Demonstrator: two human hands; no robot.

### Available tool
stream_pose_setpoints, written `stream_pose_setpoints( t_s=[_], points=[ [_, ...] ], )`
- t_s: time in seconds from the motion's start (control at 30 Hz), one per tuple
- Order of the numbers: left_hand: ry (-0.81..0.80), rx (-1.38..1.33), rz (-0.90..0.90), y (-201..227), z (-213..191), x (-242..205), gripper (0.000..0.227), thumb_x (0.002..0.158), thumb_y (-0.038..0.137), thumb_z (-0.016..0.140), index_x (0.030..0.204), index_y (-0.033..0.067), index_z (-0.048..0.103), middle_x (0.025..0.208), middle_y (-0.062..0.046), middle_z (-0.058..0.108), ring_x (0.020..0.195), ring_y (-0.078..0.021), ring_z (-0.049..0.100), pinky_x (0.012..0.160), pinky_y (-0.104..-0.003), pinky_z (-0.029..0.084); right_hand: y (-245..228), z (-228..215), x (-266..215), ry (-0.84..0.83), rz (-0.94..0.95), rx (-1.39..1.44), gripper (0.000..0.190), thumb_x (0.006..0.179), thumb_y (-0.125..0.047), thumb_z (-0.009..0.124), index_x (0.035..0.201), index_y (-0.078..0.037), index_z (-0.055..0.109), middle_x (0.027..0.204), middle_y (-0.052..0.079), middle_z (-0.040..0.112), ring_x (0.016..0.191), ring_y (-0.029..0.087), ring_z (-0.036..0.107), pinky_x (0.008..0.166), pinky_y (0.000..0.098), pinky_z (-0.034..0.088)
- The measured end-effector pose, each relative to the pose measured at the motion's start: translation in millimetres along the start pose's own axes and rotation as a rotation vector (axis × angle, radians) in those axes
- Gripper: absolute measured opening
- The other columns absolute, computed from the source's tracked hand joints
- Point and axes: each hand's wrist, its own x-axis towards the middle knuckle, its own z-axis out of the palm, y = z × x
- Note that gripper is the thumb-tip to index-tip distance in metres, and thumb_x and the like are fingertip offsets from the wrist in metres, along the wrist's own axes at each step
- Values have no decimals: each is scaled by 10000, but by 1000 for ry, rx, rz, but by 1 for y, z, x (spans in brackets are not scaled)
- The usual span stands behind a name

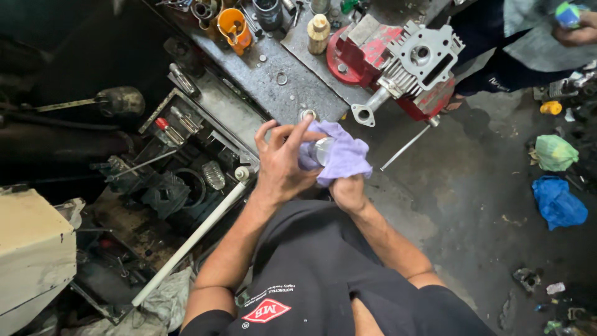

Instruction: The person cleans a small metal engine component with a purple cloth, then applies liquid from a bottle to a cylinder head and wipes it. They also clean a cylindrical metal part and place it on a workbench.

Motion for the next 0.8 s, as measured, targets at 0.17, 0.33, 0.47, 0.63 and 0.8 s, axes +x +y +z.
stream_pose_setpoints(
  t_s=[0.17,0.33,0.47,0.63,0.8],
  points=[
    [40,62,32,6,11,4,954,676,142,905,1503,105,431,1275,52,706,1210,-214,567,1214,-519,275,-6,2,4,29,61,-81,345,1048,-107,646,1342,37,534,1273,133,601,1173,221,595,1050,360,490],
    [118,18,80,9,21,7,949,704,267,951,1485,106,436,1266,12,689,1165,-229,578,1181,-519,271,2,9,9,309,183,208,316,1129,-218,448,1357,-8,509,1332,107,597,1229,204,601,1087,355,497],
    [163,73,30,5,13,11,948,692,307,973,1472,110,470,1200,-9,662,1143,-227,574,1174,-513,285,-8,11,8,146,67,143,365,1154,-256,382,1415,-18,473,1390,95,581,1288,193,586,1150,337,459],
    [137,-3,5,15,4,19,789,635,220,936,1343,107,607,1213,13,709,1144,-215,571,1170,-488,304,-34,-2,23,-30,211,-33,370,1158,-219,414,1448,0,485,1307,138,628,1183,237,639,1038,367,521],
    [36,-20,79,21,-10,30,747,562,251,922,1257,90,703,1101,2,693,1098,-235,572,1114,-503,316,-33,-21,26,-2,71,-475,485,1050,-122,570,1483,43,425,1407,157,574,1278,249,575,1102,365,467]
  ],
)
